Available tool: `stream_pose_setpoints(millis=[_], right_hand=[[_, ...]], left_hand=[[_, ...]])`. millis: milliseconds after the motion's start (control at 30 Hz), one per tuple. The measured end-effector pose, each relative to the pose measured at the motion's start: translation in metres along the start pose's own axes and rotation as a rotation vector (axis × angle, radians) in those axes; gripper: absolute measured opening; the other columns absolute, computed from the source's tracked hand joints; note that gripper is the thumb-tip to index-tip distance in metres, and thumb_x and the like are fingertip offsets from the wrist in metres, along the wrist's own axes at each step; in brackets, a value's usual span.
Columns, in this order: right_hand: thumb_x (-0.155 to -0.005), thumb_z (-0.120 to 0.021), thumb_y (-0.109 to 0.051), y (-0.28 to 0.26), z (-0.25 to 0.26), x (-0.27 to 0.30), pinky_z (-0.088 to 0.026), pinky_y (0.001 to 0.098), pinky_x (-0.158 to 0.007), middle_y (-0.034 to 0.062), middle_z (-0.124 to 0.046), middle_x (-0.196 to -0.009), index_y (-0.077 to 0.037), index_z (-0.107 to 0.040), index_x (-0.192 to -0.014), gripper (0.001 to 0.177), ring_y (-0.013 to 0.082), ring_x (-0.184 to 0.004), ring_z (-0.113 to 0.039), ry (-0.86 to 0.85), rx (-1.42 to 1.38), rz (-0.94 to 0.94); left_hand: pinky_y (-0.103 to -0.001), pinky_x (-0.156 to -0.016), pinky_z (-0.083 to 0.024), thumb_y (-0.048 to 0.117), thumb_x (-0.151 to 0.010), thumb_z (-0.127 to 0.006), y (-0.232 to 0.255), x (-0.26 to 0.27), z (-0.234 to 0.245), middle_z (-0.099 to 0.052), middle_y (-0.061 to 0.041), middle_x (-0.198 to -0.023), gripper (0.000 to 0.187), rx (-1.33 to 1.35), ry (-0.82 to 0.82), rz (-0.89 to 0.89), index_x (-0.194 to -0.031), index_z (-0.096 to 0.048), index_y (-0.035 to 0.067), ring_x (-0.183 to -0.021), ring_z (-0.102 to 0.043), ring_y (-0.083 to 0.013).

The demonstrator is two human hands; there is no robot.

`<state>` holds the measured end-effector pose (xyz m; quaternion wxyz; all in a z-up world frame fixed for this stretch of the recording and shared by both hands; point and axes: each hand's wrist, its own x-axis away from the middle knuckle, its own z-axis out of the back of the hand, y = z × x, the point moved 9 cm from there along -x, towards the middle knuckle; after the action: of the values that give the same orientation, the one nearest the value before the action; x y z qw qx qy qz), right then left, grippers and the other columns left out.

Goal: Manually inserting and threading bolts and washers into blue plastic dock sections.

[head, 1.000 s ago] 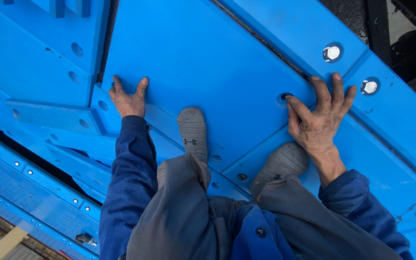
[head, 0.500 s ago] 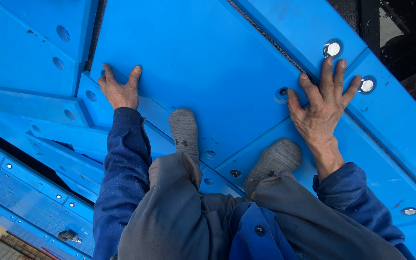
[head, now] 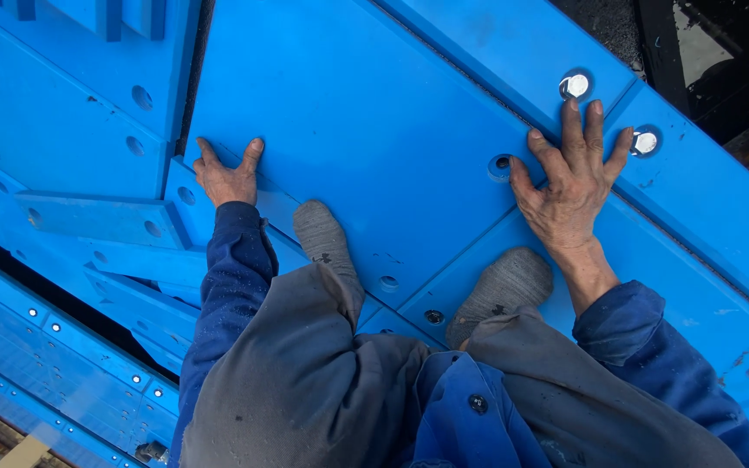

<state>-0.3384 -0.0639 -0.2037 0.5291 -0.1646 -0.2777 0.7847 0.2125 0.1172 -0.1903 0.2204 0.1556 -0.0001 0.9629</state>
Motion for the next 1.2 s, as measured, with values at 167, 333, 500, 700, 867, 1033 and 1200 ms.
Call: stream_pose_setpoints(millis=[167,333,500,700,867,1033,1200], right_hand=[[-0.102,-0.088,-0.039,-0.003,0.003,0.0,-0.002,0.0695,-0.127,0.0181,-0.047,-0.169,-0.019,-0.077,-0.129,0.036,0.0392,-0.162,-0.027,0.011,-0.024,0.012],[-0.101,-0.088,-0.04,-0.006,0.005,-0.001,-0.003,0.0699,-0.127,0.0181,-0.046,-0.169,-0.018,-0.078,-0.128,0.036,0.0403,-0.162,-0.028,0.002,-0.006,0.035],[-0.101,-0.087,-0.039,-0.006,0.004,-0.001,-0.004,0.07,-0.129,0.018,-0.045,-0.17,-0.018,-0.077,-0.129,0.037,0.0409,-0.163,-0.027,-0.006,-0.002,0.025],[-0.1,-0.089,-0.04,-0.01,0.004,-0.001,-0.003,0.0695,-0.127,0.0198,-0.045,-0.169,-0.02,-0.077,-0.124,0.033,0.0416,-0.16,-0.026,0.019,0.018,0.054],[-0.1,-0.088,-0.04,-0.003,-0.002,0.0,-0.003,0.0688,-0.128,0.0178,-0.045,-0.17,-0.021,-0.077,-0.124,0.032,0.0395,-0.162,-0.026,-0.004,-0.003,0.017],[-0.103,-0.088,-0.038,-0.004,0.0,-0.002,-0.003,0.0684,-0.129,0.0186,-0.045,-0.172,-0.019,-0.077,-0.128,0.034,0.0397,-0.163,-0.026,-0.003,0.015,0.02],[-0.1,-0.089,-0.037,-0.007,0.004,-0.003,-0.004,0.0677,-0.13,0.0182,-0.049,-0.169,-0.017,-0.078,-0.127,0.035,0.0392,-0.162,-0.03,0.018,-0.021,0.006]], left_hand=[[-0.062,-0.112,-0.041,0.085,-0.071,-0.078,-0.001,-0.005,-0.001,-0.04,-0.028,-0.146,0.136,-0.022,-0.007,-0.022,-0.162,-0.022,0.001,-0.14,-0.037,-0.0475],[-0.061,-0.111,-0.041,0.086,-0.071,-0.077,0.0,-0.003,0.0,-0.04,-0.028,-0.146,0.137,-0.006,0.003,-0.033,-0.162,-0.022,0.001,-0.138,-0.037,-0.0476],[-0.061,-0.111,-0.041,0.087,-0.071,-0.077,0.002,-0.003,0.003,-0.042,-0.027,-0.144,0.136,-0.018,0.02,-0.041,-0.162,-0.023,0.001,-0.138,-0.039,-0.0466],[-0.062,-0.111,-0.041,0.088,-0.071,-0.075,-0.007,-0.009,-0.003,-0.043,-0.026,-0.142,0.135,-0.03,0.021,-0.047,-0.162,-0.024,0.001,-0.137,-0.04,-0.0467],[-0.061,-0.11,-0.043,0.089,-0.071,-0.073,-0.007,-0.003,-0.004,-0.042,-0.026,-0.142,0.136,-0.037,0.016,-0.037,-0.162,-0.023,0.001,-0.137,-0.04,-0.0464],[-0.059,-0.111,-0.043,0.09,-0.072,-0.071,-0.003,-0.003,-0.003,-0.041,-0.027,-0.143,0.136,-0.004,0.027,-0.063,-0.163,-0.023,0.0,-0.138,-0.04,-0.0458],[-0.059,-0.112,-0.041,0.089,-0.073,-0.072,0.001,0.0,-0.003,-0.039,-0.028,-0.145,0.136,-0.014,0.004,-0.056,-0.162,-0.02,0.0,-0.138,-0.037,-0.0465]])
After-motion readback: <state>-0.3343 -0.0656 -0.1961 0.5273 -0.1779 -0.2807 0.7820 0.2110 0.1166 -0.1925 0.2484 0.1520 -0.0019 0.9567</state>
